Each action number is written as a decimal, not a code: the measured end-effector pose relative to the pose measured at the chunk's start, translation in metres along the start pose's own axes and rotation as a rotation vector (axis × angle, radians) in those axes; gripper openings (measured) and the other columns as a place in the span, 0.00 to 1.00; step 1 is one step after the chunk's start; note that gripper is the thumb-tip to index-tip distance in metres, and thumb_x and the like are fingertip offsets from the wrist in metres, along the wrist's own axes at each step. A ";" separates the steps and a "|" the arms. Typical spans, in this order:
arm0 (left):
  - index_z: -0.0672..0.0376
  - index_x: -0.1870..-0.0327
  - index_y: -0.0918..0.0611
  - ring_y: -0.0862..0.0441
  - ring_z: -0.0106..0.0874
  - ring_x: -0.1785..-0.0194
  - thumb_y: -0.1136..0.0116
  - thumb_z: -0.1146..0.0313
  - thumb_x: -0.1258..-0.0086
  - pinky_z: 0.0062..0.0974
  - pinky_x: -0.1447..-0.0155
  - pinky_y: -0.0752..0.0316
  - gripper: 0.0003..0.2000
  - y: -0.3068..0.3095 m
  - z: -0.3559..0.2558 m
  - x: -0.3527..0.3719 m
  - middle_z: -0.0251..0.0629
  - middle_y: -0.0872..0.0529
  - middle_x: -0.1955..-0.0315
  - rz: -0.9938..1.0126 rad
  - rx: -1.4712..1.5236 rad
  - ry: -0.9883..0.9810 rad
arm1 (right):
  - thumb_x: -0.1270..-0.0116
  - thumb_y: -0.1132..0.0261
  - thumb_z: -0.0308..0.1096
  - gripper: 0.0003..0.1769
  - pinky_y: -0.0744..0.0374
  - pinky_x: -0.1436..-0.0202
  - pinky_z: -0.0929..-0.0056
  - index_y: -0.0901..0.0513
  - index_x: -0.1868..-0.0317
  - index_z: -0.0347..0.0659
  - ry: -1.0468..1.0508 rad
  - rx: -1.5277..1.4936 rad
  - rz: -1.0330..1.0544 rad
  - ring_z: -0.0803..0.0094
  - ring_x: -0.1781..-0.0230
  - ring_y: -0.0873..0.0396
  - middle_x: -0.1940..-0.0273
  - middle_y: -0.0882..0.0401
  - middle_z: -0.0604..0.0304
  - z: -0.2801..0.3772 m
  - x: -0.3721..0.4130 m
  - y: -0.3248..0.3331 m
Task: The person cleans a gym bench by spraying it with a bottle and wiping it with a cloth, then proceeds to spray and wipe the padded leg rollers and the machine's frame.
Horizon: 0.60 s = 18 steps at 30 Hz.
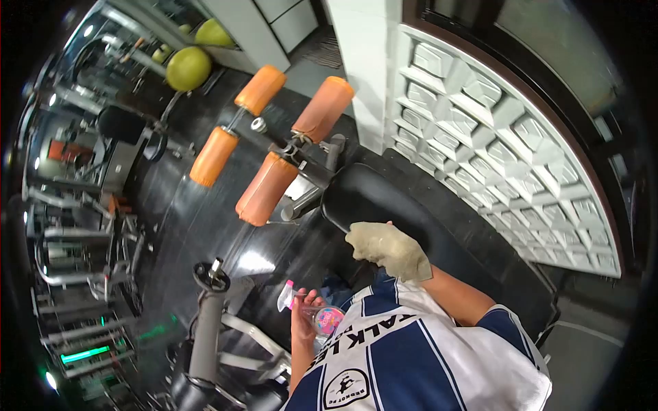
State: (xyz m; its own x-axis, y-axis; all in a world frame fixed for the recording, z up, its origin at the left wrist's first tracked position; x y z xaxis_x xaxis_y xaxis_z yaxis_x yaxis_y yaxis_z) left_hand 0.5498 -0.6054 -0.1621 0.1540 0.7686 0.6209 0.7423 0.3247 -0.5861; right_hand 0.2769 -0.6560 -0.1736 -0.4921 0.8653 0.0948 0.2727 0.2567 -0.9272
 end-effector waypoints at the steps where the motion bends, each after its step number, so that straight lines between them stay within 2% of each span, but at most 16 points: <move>1: 0.50 0.40 0.23 0.18 0.34 0.58 0.44 0.49 0.23 0.41 0.45 0.23 0.19 0.001 -0.008 -0.014 0.38 0.13 0.54 0.019 -0.019 0.028 | 0.23 0.46 0.56 0.39 0.29 0.27 0.67 0.40 0.23 0.37 0.067 0.061 -0.051 0.63 0.30 0.30 0.28 0.31 0.52 0.011 0.001 0.005; 3: 0.51 0.41 0.23 0.17 0.34 0.58 0.44 0.50 0.23 0.41 0.45 0.22 0.19 -0.007 -0.023 -0.038 0.37 0.13 0.60 0.162 -0.108 0.083 | 0.21 0.48 0.53 0.35 0.32 0.26 0.65 0.38 0.25 0.36 0.159 0.157 0.009 0.62 0.30 0.30 0.30 0.30 0.52 0.013 0.007 -0.011; 4: 0.52 0.43 0.22 0.19 0.31 0.62 0.43 0.52 0.23 0.40 0.47 0.23 0.17 -0.025 -0.038 -0.042 0.34 0.17 0.69 0.109 -0.222 0.060 | 0.19 0.50 0.50 0.32 0.34 0.25 0.63 0.35 0.27 0.34 0.216 0.258 0.066 0.61 0.30 0.31 0.31 0.29 0.52 0.012 0.009 -0.025; 5: 0.52 0.43 0.22 0.19 0.31 0.62 0.43 0.52 0.23 0.40 0.47 0.23 0.17 -0.025 -0.046 -0.052 0.34 0.17 0.69 0.134 -0.247 0.084 | 0.19 0.50 0.50 0.32 0.34 0.25 0.63 0.35 0.27 0.34 0.258 0.255 0.075 0.61 0.30 0.31 0.31 0.29 0.52 0.009 0.009 -0.037; 7: 0.53 0.45 0.21 0.21 0.28 0.66 0.40 0.54 0.24 0.38 0.49 0.22 0.16 -0.029 -0.072 -0.079 0.31 0.22 0.73 0.175 -0.327 0.030 | 0.23 0.40 0.49 0.27 0.24 0.45 0.71 0.25 0.37 0.35 0.754 2.013 -0.111 0.67 0.48 0.23 0.47 0.20 0.56 0.005 0.014 -0.083; 8: 0.57 0.46 0.21 0.24 0.25 0.69 0.39 0.56 0.25 0.35 0.54 0.22 0.16 -0.041 -0.086 -0.085 0.29 0.24 0.75 0.183 -0.416 -0.002 | 0.22 0.44 0.42 0.19 0.28 0.55 0.75 0.21 0.45 0.35 0.814 1.844 -0.210 0.73 0.59 0.27 0.58 0.23 0.64 0.006 0.012 -0.082; 9: 0.57 0.46 0.21 0.24 0.25 0.69 0.39 0.56 0.25 0.35 0.54 0.22 0.16 -0.051 -0.092 -0.093 0.29 0.24 0.75 0.227 -0.436 0.024 | 0.22 0.43 0.42 0.18 0.28 0.56 0.75 0.21 0.46 0.35 0.836 1.810 -0.261 0.73 0.60 0.27 0.59 0.23 0.64 0.000 0.014 -0.083; 12: 0.64 0.47 0.21 0.24 0.25 0.72 0.38 0.58 0.27 0.30 0.61 0.23 0.18 -0.067 -0.104 -0.122 0.29 0.25 0.78 0.358 -0.880 -0.019 | 0.23 0.43 0.41 0.17 0.29 0.57 0.76 0.22 0.46 0.35 0.855 1.515 -0.316 0.74 0.61 0.29 0.60 0.24 0.65 -0.020 0.023 -0.071; 15: 0.64 0.48 0.20 0.23 0.25 0.72 0.37 0.58 0.27 0.30 0.60 0.22 0.18 -0.087 -0.097 -0.131 0.29 0.25 0.79 0.482 -0.910 0.153 | 0.23 0.43 0.40 0.17 0.30 0.58 0.77 0.22 0.46 0.36 0.902 1.127 -0.322 0.75 0.63 0.30 0.61 0.25 0.67 -0.049 0.042 -0.044; 18: 0.63 0.48 0.20 0.22 0.25 0.73 0.38 0.59 0.26 0.29 0.61 0.23 0.16 -0.104 -0.081 -0.135 0.30 0.24 0.79 0.602 -1.035 0.235 | 0.24 0.43 0.39 0.16 0.31 0.58 0.77 0.22 0.47 0.36 0.996 0.816 -0.307 0.76 0.65 0.32 0.62 0.27 0.68 -0.077 0.065 -0.006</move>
State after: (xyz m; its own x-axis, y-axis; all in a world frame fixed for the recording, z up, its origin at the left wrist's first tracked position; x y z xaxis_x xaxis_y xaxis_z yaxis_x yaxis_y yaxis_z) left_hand 0.5047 -0.7874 -0.1424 0.6875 0.4915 0.5345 0.6638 -0.7238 -0.1881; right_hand 0.3071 -0.5686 -0.1342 0.4652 0.8528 0.2374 -0.4850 0.4699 -0.7375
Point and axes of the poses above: each hand's wrist, its own x-axis away from the middle knuckle, its own y-axis out of the back of the hand, z = x × y, the point moved 8 cm from there along -x, towards the middle knuckle
